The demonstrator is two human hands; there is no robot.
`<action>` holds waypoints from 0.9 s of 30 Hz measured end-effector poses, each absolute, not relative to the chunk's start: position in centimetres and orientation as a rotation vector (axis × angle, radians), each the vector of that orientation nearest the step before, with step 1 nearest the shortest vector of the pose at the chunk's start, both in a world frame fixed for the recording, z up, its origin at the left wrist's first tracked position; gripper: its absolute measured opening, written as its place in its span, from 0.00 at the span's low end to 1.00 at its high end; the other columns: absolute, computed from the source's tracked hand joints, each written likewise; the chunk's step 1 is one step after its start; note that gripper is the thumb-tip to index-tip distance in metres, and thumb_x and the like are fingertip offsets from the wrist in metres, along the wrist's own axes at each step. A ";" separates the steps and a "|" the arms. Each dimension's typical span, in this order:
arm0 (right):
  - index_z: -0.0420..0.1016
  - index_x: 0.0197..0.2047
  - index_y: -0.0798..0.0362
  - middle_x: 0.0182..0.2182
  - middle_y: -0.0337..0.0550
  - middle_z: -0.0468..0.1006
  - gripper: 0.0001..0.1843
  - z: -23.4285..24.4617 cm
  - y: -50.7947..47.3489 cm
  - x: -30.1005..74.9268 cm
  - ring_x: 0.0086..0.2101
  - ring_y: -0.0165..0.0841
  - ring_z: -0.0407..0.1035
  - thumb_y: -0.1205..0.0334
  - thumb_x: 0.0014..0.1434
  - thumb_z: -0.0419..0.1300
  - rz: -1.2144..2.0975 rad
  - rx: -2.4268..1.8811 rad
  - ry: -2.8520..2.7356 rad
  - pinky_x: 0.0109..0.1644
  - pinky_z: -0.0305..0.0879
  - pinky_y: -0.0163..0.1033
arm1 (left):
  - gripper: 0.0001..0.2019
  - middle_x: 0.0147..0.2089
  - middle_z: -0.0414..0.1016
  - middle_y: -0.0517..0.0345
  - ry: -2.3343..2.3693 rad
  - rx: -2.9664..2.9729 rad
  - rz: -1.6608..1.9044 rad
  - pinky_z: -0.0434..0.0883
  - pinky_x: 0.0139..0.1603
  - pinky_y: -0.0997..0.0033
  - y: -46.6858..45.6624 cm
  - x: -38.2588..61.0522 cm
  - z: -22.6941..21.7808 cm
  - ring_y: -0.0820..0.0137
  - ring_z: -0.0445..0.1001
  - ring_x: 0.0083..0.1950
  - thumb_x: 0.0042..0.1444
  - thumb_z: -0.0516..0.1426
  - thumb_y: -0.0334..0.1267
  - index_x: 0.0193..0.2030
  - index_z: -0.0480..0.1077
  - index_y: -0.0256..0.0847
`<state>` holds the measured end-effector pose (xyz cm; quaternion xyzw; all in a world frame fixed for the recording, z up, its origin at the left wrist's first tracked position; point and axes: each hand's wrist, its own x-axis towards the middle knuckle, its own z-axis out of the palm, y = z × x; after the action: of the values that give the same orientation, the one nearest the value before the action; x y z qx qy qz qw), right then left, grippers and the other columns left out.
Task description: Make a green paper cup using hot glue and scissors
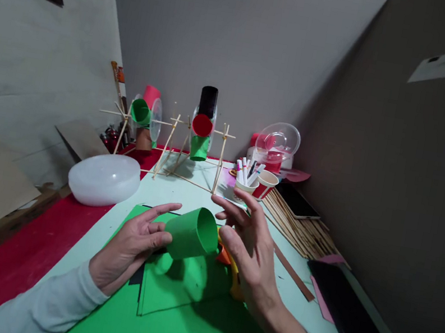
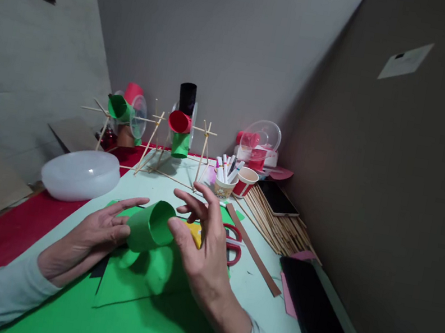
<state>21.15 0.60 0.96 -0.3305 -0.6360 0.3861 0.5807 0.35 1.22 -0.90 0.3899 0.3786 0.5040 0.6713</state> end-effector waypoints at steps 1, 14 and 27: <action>0.58 0.65 0.43 0.58 0.46 0.74 0.29 0.9 0.8 21.3 0.53 0.37 0.70 0.50 0.65 0.61 0.938 -0.762 -1.495 0.55 0.66 0.42 | 0.37 0.29 0.76 0.62 0.836 0.871 1.140 0.70 0.31 0.78 1.2 0.3 -0.8 0.72 0.75 0.30 0.42 0.73 0.36 0.61 0.69 0.41; 0.44 0.72 0.37 0.67 0.42 0.62 0.57 0.2 0.1 20.4 0.64 0.41 0.60 0.54 0.50 0.75 0.950 -0.784 -1.835 0.67 0.58 0.48 | 0.32 0.44 0.80 0.52 0.664 0.754 1.059 0.74 0.49 0.71 1.1 0.6 -0.8 0.67 0.78 0.43 0.48 0.70 0.34 0.61 0.69 0.42; 0.45 0.73 0.51 0.68 0.53 0.61 0.52 -0.7 0.1 19.7 0.63 0.46 0.61 0.52 0.55 0.70 0.777 -1.072 -1.992 0.65 0.61 0.53 | 0.15 0.51 0.77 0.57 1.266 1.569 1.230 0.69 0.52 0.70 1.1 -1.2 0.5 0.65 0.74 0.51 0.58 0.62 0.49 0.49 0.76 0.47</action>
<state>19.73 0.10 -0.75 -0.4169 -0.7751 0.3024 0.3660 -1.17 1.12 0.46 0.6146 0.4957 0.4818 0.3801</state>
